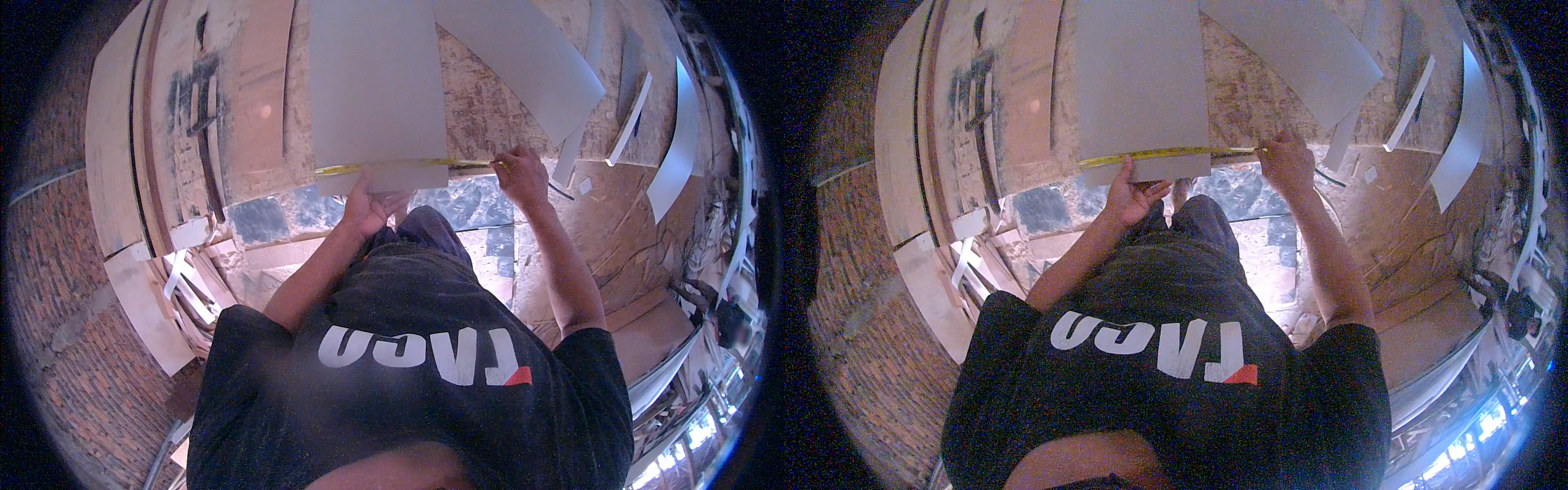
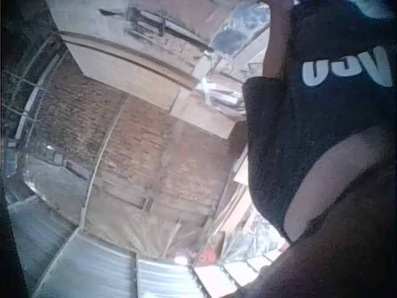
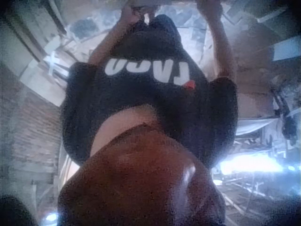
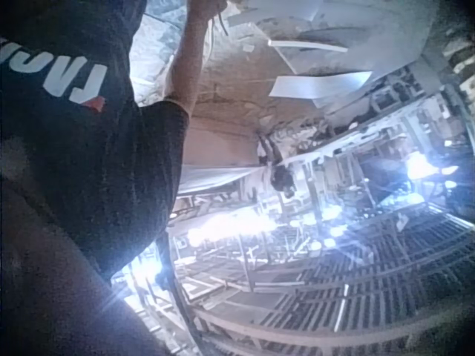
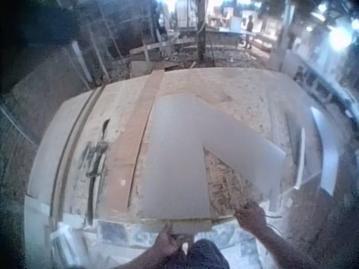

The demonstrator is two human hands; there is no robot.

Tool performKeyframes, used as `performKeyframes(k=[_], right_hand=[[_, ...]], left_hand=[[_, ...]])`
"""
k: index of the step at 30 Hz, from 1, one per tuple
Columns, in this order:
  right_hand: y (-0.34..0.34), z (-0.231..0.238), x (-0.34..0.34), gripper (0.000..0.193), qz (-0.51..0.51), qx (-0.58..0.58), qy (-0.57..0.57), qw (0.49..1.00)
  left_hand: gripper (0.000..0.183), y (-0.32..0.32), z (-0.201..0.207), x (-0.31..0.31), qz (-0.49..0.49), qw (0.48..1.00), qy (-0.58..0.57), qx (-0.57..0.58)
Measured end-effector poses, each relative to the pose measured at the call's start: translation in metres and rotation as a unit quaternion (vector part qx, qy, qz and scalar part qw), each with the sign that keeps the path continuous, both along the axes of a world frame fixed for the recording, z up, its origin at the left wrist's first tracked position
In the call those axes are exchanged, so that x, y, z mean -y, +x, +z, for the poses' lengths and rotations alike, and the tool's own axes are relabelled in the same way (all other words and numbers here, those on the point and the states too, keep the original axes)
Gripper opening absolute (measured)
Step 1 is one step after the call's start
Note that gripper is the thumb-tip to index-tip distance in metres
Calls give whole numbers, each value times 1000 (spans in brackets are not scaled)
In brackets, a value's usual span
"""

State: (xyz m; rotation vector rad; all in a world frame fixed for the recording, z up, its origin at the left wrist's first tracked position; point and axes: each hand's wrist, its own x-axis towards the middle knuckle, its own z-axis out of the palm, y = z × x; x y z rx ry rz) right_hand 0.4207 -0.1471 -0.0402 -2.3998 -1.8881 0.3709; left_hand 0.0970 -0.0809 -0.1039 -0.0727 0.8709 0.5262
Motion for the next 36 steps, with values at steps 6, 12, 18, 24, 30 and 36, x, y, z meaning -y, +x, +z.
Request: performKeyframes(k=[6,12,18,24,30,36], right_hand=[[3,-6,3,18,-2,0,8,1000],[1,-7,4,20,-17,1,24,1000],[0,-8,4,19,-18,11,19,1000],[1,-10,4,19,-10,27,18,999],[0,-9,5,18,-13,11,10,1000],[-2,-10,7,18,-30,-8,-6,999]], left_hand=[[77,0,-5,-2,2,1000,3,3],[74,4,0,-3,1,1000,2,-2],[73,4,6,-5,6,1000,-12,-12],[73,2,-1,-5,8,1000,-11,1],[76,0,-7,-5,-2,1000,0,7],[77,-1,-7,-3,0,1000,-11,-2]])
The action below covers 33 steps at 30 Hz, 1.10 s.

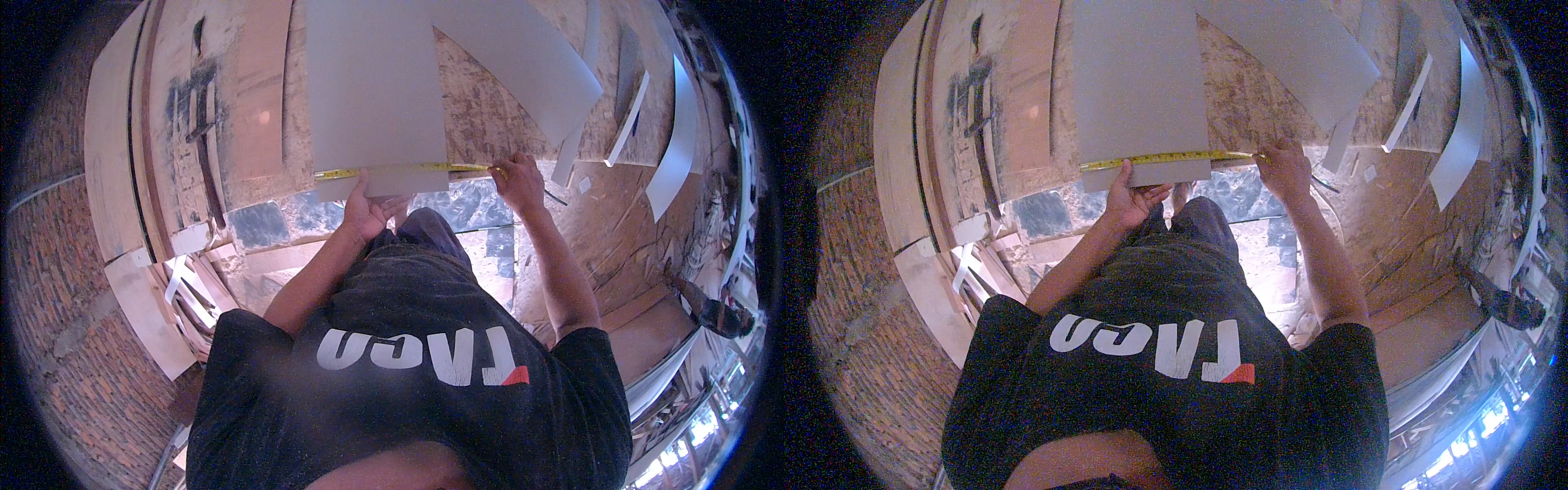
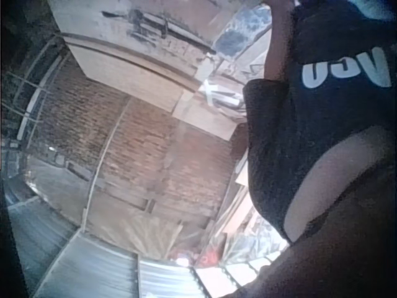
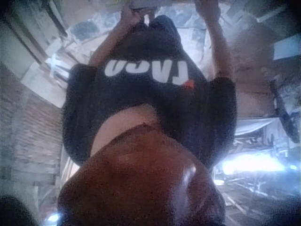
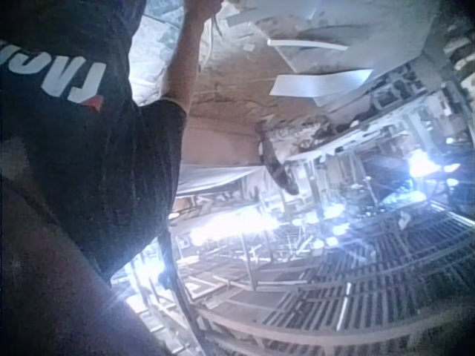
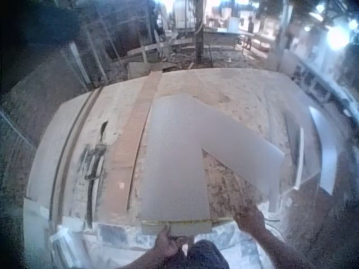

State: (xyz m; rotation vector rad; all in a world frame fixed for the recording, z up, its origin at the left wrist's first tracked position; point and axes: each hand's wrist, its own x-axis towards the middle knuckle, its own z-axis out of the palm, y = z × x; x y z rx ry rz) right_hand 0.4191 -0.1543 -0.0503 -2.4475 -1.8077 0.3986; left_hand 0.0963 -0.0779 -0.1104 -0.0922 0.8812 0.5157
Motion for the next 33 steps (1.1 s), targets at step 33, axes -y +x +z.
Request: performKeyframes(k=[33], right_hand=[[3,2,-2,17,10,-6,-20,1000]], left_hand=[[74,-2,-3,0,-20,999,28,-1]])
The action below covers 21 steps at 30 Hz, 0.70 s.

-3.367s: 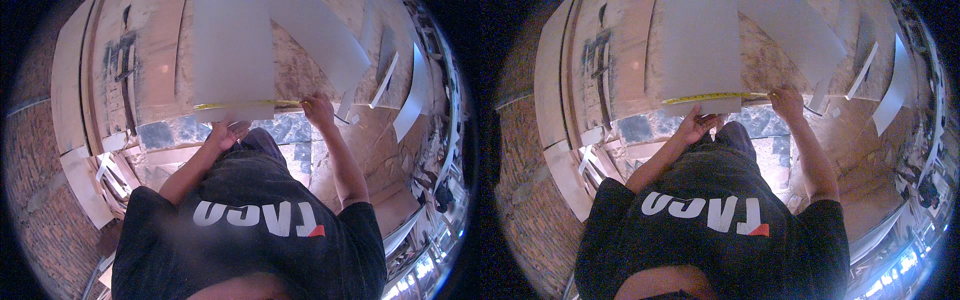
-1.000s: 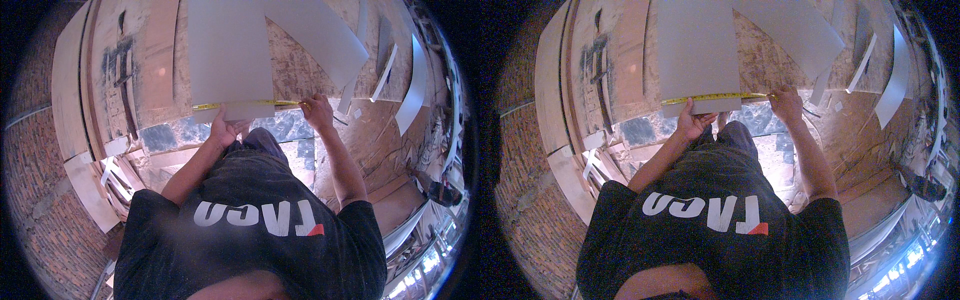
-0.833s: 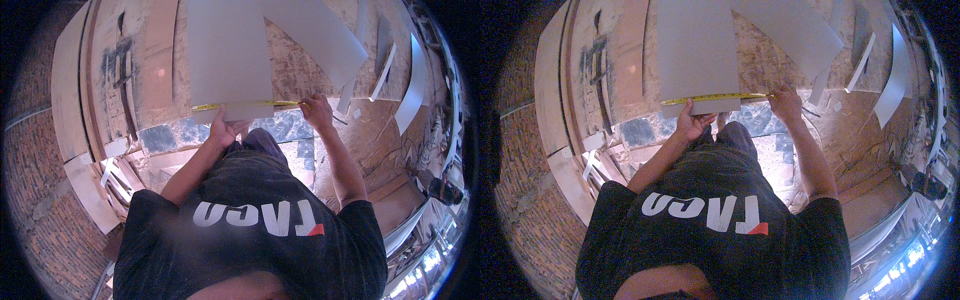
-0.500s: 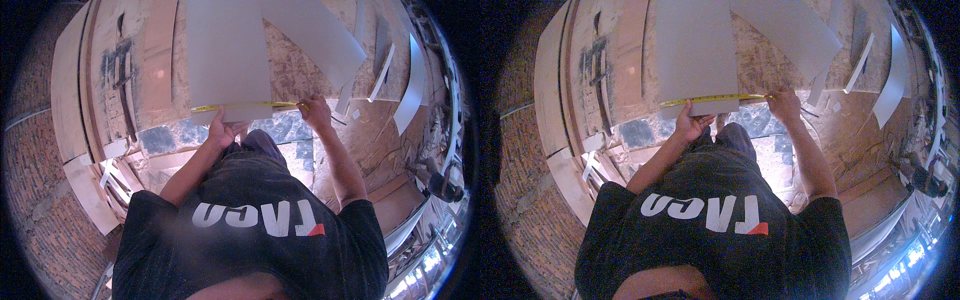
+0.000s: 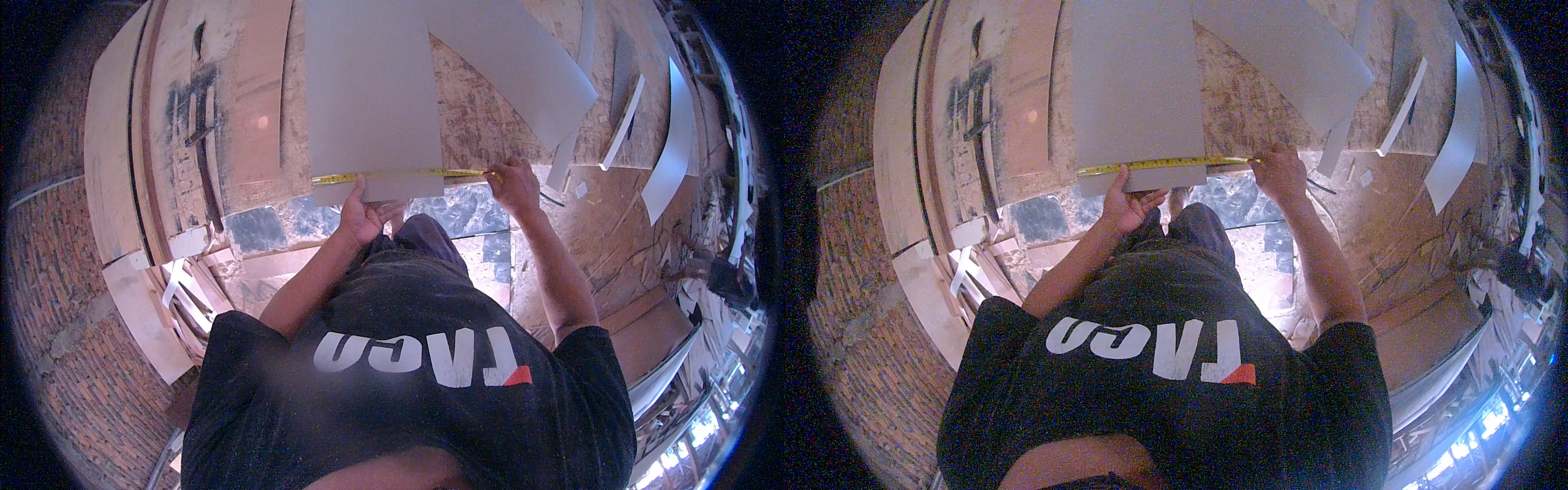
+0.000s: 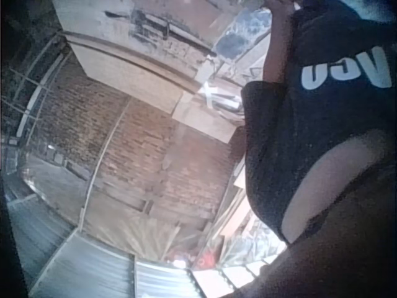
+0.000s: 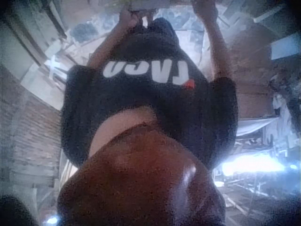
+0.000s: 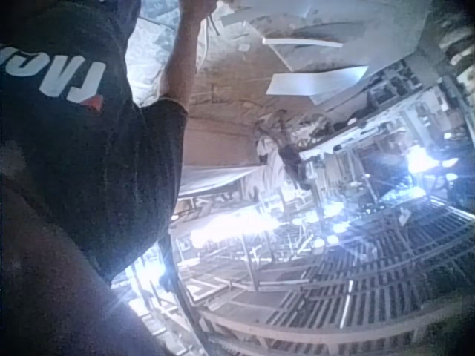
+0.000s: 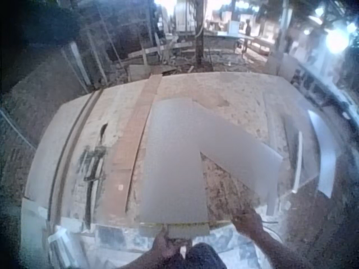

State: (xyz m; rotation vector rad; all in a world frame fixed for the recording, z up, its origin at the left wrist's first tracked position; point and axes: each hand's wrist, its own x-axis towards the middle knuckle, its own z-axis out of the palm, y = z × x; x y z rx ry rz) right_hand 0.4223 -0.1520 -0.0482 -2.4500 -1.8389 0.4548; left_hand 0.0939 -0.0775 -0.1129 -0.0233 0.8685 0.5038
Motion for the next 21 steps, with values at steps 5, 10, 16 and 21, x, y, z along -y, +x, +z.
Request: performKeyframes(k=[5,10,16,21], right_hand=[[1,-2,1,17,3,-3,10,1000],[0,0,0,17,-4,-3,3,1000],[-1,1,0,18,-3,-1,-6,1000],[0,0,0,19,4,3,1,1000]], left_hand=[[75,1,1,0,2,1000,2,-4],[75,1,2,0,5,1000,2,0],[73,2,2,1,10,1000,1,2],[72,1,1,1,9,1000,0,5]])
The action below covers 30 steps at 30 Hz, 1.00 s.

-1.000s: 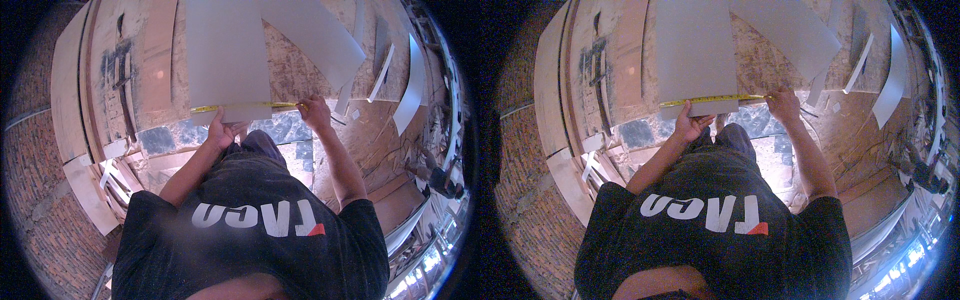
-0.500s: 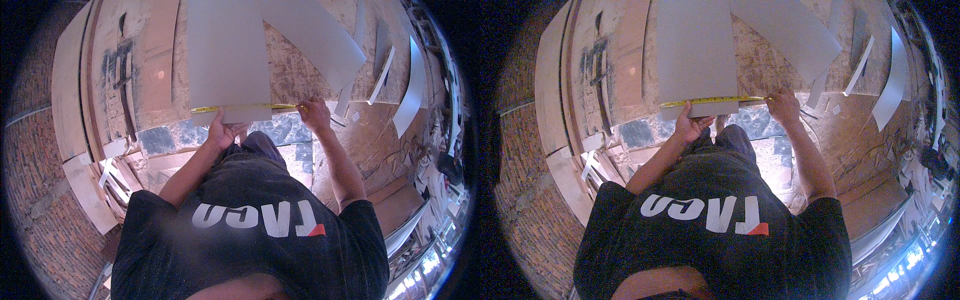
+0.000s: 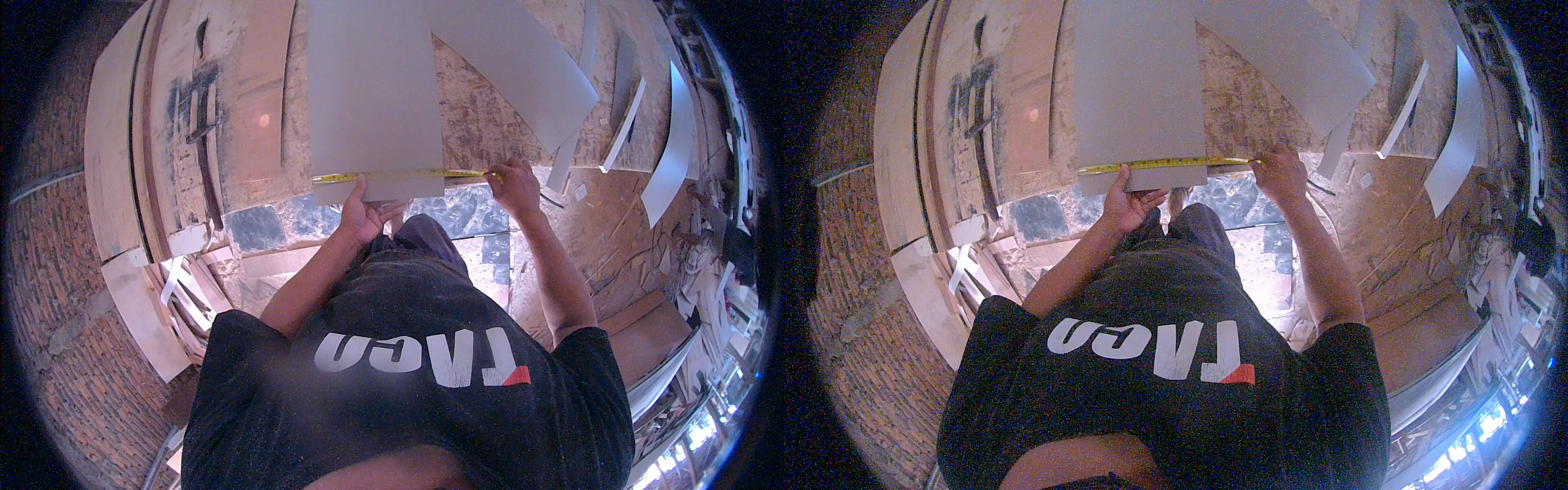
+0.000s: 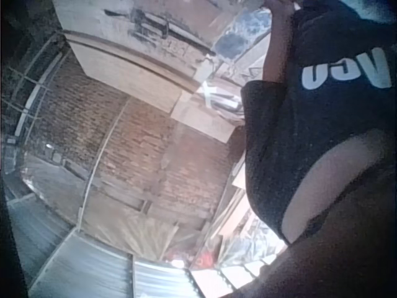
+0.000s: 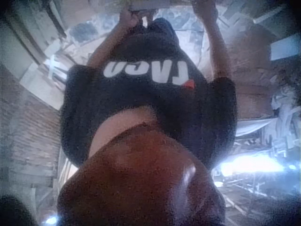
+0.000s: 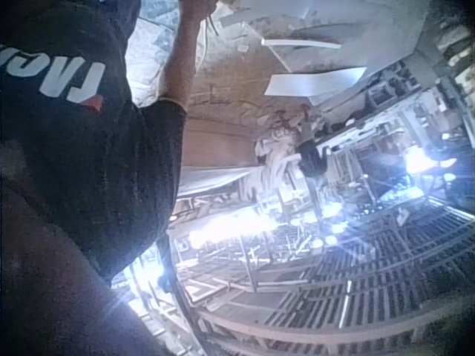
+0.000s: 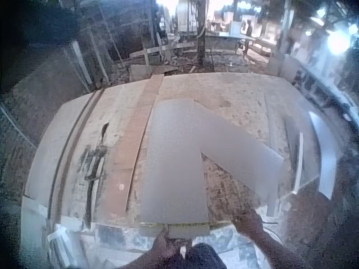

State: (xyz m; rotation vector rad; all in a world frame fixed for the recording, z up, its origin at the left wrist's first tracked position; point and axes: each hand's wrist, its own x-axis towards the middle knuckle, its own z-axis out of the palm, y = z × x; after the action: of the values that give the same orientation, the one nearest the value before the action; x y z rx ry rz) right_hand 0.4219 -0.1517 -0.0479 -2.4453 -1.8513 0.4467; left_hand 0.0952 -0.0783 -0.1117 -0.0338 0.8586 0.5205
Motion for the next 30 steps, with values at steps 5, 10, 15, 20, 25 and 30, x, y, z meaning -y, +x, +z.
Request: performKeyframes(k=[5,10,15,20,25,30], right_hand=[[-1,2,1,20,-11,-13,9,1000],[-1,2,1,21,-9,-11,8,1000],[0,0,-1,20,-3,7,-11,1000],[-1,1,0,19,-5,-12,12,1000],[-2,2,-1,19,-12,-6,4,1000],[-2,0,0,20,-9,1,4,1000]], left_hand=[[73,-2,-3,0,-7,1000,21,17],[74,-3,-6,0,-13,1000,27,4],[75,-1,-3,0,-10,1000,16,-2],[75,0,0,0,-6,1000,15,-10],[77,-1,-2,0,-18,999,25,-28],[77,-1,-2,0,-14,1000,15,-9]])
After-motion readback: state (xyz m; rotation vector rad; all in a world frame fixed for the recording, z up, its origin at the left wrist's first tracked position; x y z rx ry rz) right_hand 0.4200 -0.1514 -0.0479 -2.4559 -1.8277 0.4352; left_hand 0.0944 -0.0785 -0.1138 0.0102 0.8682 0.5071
